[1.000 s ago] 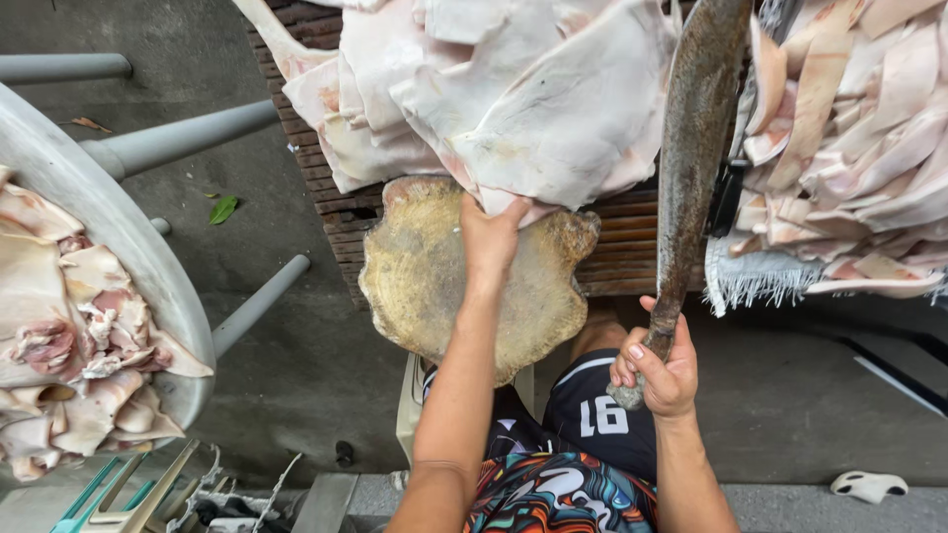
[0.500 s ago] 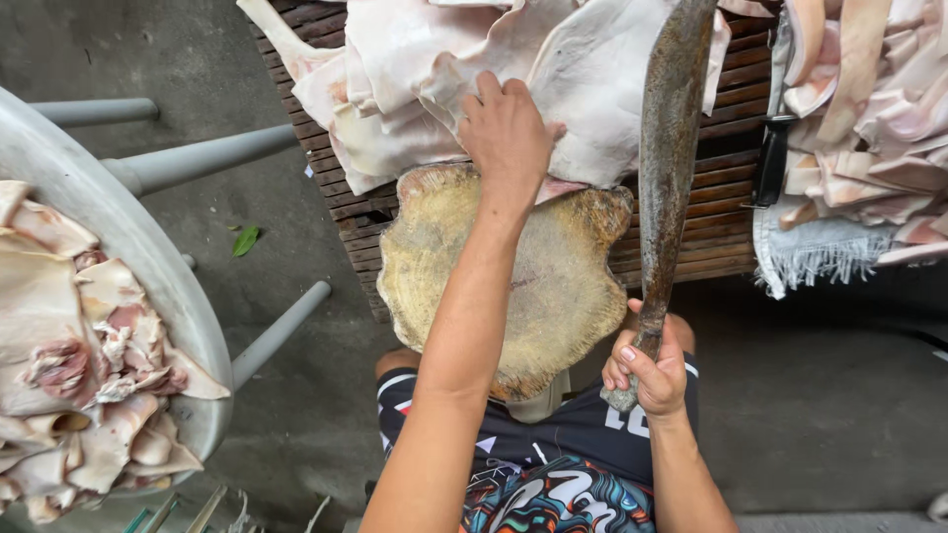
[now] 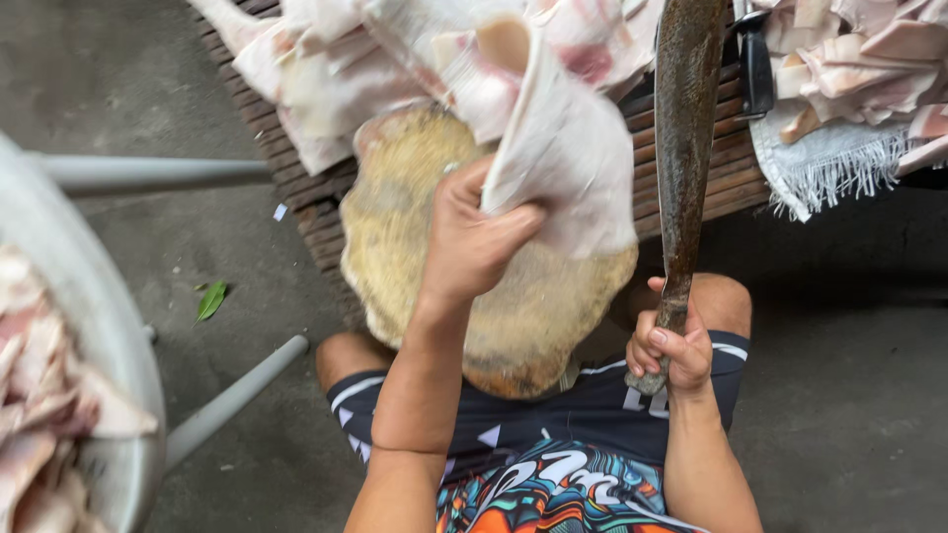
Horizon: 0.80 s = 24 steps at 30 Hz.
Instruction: The person slices pieces of raw pig skin into strips using a large knife on a wooden cutting board.
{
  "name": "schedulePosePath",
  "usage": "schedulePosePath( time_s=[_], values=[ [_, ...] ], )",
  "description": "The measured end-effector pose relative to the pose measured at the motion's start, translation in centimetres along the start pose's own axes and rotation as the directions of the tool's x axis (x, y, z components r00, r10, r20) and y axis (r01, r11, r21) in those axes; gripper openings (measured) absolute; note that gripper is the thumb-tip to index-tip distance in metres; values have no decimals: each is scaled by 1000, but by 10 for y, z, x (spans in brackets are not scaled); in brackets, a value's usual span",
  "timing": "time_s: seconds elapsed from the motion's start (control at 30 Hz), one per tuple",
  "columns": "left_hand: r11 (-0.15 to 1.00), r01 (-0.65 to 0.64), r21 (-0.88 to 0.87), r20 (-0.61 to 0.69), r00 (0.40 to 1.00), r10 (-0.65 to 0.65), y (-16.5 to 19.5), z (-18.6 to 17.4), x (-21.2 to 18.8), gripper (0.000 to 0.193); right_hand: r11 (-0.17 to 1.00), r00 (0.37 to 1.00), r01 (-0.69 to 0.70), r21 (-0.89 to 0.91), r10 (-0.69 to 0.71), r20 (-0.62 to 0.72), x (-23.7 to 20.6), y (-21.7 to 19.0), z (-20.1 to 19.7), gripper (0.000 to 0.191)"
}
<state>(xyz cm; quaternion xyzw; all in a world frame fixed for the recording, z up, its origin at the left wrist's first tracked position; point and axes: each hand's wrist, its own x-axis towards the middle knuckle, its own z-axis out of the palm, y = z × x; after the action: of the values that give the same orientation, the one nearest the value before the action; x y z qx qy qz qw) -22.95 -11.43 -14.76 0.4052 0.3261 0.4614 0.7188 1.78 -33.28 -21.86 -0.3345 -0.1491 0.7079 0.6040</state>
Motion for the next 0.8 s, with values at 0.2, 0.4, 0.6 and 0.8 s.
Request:
schedulePosePath(
  time_s=[0.2, 0.4, 0.6, 0.8],
  values=[
    [908, 325, -265, -364, 838, -406, -4, -108, -143, 60, 982, 998, -64, -175, 66, 3, -36, 9, 36, 64],
    [692, 60, 719, -539, 676, 502, -47, -138, -197, 57, 851, 968, -252, -461, 213, -136, -60, 46, 50, 63],
    [595, 115, 795, -501, 678, 538, -49, -101, -209, 110, 786, 953, -302, -540, 245, -176, -71, 71, 57, 58],
    [655, 203, 728, -570, 711, 413, -64, -107, -236, 71, 817, 954, -300, -492, 248, -169, -74, 71, 70, 57]
  ],
)
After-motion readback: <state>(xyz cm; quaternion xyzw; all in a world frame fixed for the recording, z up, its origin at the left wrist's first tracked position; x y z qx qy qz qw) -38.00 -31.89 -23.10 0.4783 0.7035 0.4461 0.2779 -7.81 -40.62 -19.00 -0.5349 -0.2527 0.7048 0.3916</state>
